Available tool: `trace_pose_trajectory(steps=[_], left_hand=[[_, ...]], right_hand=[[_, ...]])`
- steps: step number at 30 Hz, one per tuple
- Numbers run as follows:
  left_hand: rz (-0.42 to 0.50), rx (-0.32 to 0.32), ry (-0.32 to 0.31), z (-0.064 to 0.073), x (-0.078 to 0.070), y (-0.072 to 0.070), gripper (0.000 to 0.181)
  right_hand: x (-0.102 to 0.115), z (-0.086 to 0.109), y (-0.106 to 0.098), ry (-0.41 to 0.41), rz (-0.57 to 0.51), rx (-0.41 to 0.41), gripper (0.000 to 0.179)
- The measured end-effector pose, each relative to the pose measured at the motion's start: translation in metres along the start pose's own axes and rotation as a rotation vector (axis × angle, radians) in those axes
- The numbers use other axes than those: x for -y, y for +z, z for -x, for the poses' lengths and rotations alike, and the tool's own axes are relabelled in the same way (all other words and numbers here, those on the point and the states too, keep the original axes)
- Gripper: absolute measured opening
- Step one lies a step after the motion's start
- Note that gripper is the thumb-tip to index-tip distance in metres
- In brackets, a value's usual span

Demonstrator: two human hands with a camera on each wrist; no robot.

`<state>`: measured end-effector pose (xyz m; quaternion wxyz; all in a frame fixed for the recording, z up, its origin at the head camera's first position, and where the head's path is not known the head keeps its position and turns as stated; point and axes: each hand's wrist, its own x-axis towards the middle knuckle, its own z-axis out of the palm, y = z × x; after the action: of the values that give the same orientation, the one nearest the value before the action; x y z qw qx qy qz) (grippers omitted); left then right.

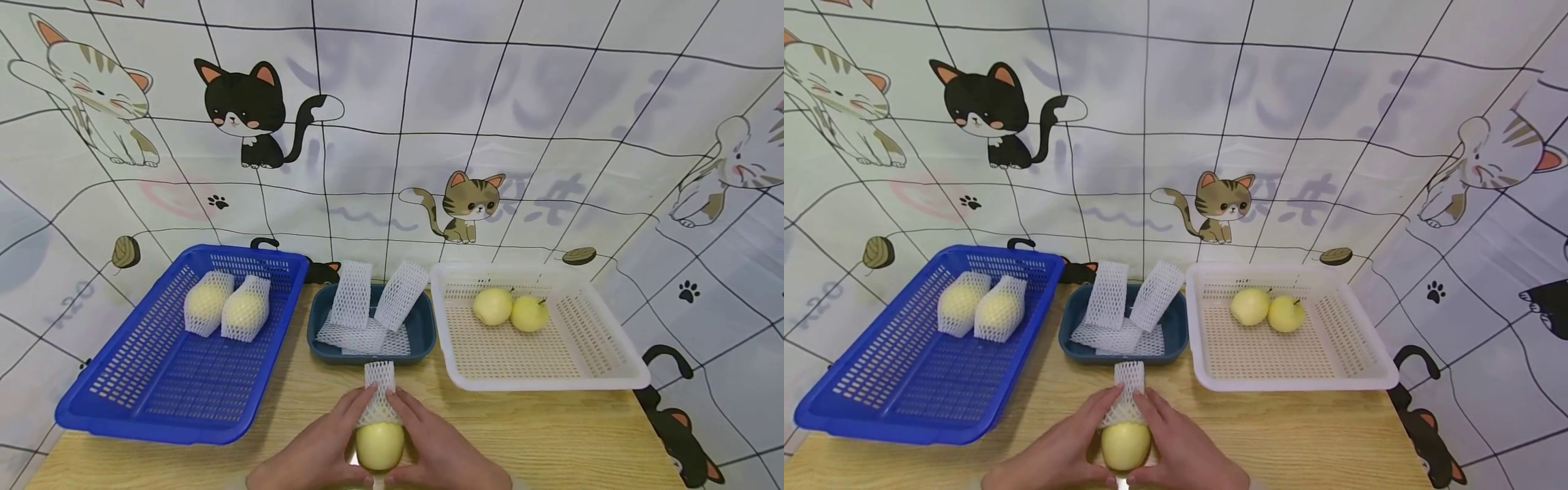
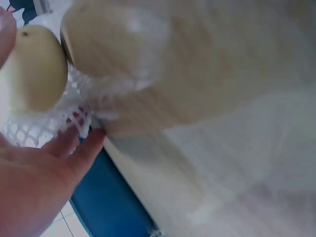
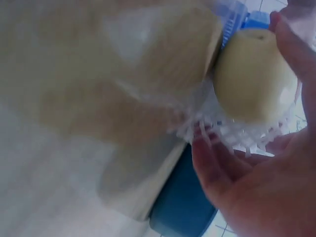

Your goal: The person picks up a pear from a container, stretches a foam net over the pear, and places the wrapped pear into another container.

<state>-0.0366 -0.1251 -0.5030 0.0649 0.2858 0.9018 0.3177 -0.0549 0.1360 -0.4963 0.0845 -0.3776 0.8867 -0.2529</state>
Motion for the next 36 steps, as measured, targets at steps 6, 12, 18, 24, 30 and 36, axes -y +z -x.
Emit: trace_pose_trajectory(steps=[6, 12, 18, 24, 30, 36], left_hand=[[0.044, 0.055, -0.099, 0.001, -0.005, 0.0, 0.116], [0.019, -0.03, -0.091, 0.005, -0.007, 0.002, 0.092], [-0.057, -0.151, -0.014, 0.008, -0.007, 0.006, 0.081], [-0.077, -0.13, -0.053, 0.006, -0.004, 0.008, 0.106], [-0.085, -0.136, -0.031, 0.002, -0.001, 0.011, 0.118], [-0.098, -0.127, 0.003, 0.001, 0.001, 0.013, 0.122]], right_hand=[[0.003, 0.001, 0.004, 0.01, 0.025, -0.016, 0.093], [0.007, 0.003, 0.003, 0.031, 0.009, -0.093, 0.075], [0.007, 0.003, 0.004, 0.018, 0.024, -0.168, 0.07], [0.004, -0.004, 0.004, 0.069, 0.078, -0.156, 0.1], [0.003, -0.013, 0.006, 0.076, -0.008, -0.018, 0.123], [0.0, -0.017, 0.007, -0.002, -0.032, 0.005, 0.126]])
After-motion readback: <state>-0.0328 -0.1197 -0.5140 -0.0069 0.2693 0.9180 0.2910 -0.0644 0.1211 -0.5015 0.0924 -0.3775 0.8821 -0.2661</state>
